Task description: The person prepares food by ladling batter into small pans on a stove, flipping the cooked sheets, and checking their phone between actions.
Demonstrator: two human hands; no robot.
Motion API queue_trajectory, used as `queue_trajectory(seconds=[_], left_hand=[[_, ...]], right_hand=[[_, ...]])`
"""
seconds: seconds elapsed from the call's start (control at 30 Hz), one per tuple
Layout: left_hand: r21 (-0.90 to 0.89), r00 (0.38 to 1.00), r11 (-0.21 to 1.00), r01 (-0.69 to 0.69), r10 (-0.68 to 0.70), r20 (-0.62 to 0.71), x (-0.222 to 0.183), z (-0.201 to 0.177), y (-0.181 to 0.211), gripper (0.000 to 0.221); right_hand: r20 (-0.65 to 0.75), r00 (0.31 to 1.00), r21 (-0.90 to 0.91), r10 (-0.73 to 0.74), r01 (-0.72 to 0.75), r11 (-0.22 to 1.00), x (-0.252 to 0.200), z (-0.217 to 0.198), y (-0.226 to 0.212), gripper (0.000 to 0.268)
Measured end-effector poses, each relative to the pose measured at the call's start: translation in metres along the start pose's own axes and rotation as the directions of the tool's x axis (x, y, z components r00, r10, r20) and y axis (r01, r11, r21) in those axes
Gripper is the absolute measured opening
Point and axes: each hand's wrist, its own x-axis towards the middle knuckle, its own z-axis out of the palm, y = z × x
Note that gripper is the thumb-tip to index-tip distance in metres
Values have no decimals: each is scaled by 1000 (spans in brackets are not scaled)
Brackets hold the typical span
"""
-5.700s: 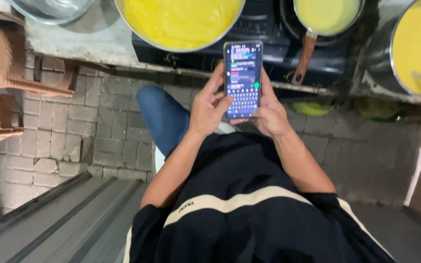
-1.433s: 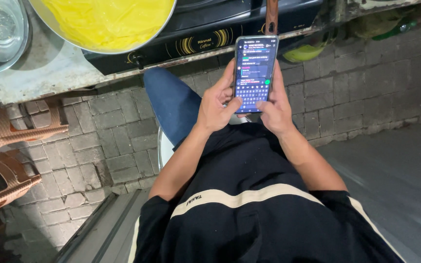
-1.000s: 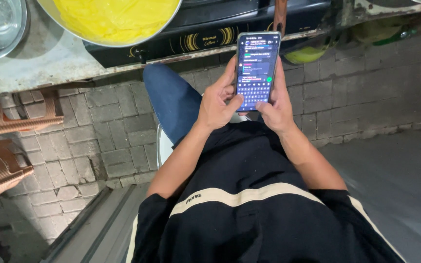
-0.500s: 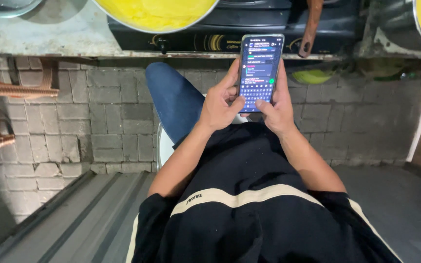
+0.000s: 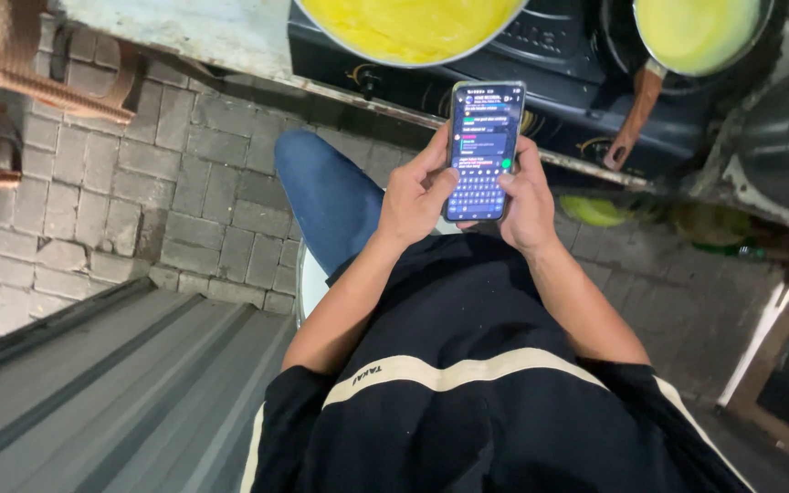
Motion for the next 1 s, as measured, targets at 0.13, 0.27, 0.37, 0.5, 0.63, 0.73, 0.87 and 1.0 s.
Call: queue_trajectory(seconds=[0.13, 0.27, 0.37, 0.5, 0.63, 0.73, 0.87, 1.0], left_hand=[[87, 995, 996, 27, -19, -95, -5, -9, 9, 52], [108, 992, 993, 49, -35, -125, -11, -10, 4, 53], [91, 991, 994, 53, -41, -131, -13, -9, 1, 54], [105, 988, 993, 46, -29, -153, -12, -15, -1, 54], [81, 990, 995, 60, -49, -133, -13, -16, 7, 55], [82, 991, 994, 69, -59, -116, -11, -16, 10, 55], [77, 995, 995, 69, -63, -81, -11, -16, 9, 55], [81, 999, 997, 16, -13, -42, -11, -9, -1, 57]], right_hand=[[31, 996, -101, 79, -75, 992, 20, -22, 18, 36], [79, 995, -326, 54, -25, 945, 34, -6, 6, 19], [70, 997, -432, 19, 13, 902, 34, 27, -15, 14], [104, 994, -429, 29, 18, 903, 37, 29, -15, 14], [127, 991, -446, 48, 14, 895, 39, 23, -14, 17], [120, 991, -444, 51, 7, 896, 37, 23, -15, 19], [87, 995, -369, 48, -13, 929, 35, 14, -12, 21], [23, 1000, -334, 5, 3, 943, 26, 36, -24, 22]])
